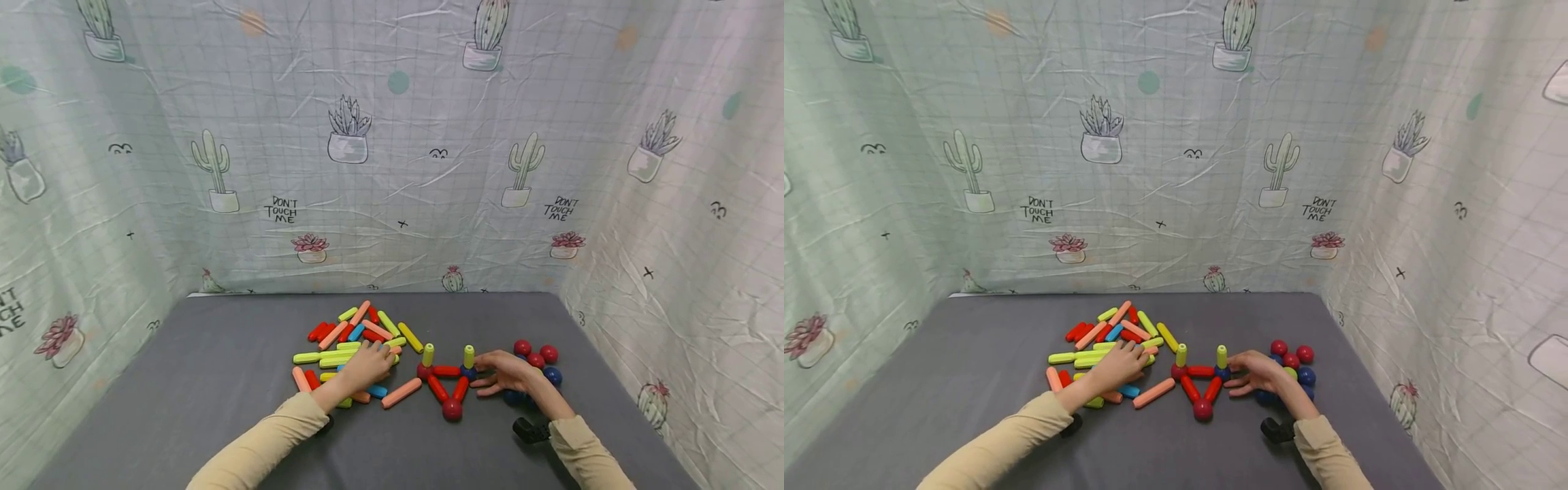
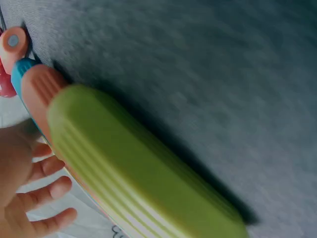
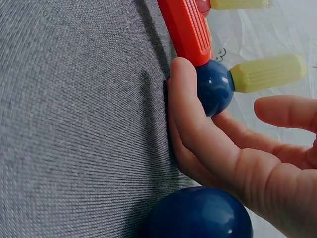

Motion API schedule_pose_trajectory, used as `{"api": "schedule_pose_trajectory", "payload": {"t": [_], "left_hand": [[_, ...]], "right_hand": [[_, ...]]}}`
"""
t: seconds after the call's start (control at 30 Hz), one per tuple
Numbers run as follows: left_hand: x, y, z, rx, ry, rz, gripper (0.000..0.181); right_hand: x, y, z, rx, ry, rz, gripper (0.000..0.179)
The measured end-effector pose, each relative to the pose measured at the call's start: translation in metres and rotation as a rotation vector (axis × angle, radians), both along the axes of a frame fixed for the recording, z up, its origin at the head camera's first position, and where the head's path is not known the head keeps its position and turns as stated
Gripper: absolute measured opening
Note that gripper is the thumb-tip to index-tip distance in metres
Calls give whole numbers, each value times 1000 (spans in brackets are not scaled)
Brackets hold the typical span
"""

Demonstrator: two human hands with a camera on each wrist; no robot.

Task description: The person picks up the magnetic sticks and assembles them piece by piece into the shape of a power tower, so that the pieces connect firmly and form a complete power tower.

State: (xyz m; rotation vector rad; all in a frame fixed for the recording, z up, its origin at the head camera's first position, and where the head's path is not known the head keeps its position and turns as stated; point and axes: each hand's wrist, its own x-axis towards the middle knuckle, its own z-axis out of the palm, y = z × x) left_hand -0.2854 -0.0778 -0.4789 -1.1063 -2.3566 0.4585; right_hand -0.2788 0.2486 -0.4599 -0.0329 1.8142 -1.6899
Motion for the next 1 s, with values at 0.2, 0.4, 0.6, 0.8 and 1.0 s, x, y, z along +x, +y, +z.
{"api": "schedule_pose_trajectory", "payload": {"t": [0.2,0.4,0.6,0.8,1.0], "left_hand": [[4,6,2,-47,-62,53,21],[3,6,3,33,-84,32,23],[10,10,7,148,-154,-30,23],[28,26,16,418,-386,-226,21],[45,46,18,693,-790,-264,24]], "right_hand": [[1,0,-2,-8,-1,7,39],[1,1,-1,-12,-3,3,39],[2,1,-2,-27,-8,-6,34],[2,0,-1,-15,4,2,38],[2,-1,2,-7,7,4,41]]}}
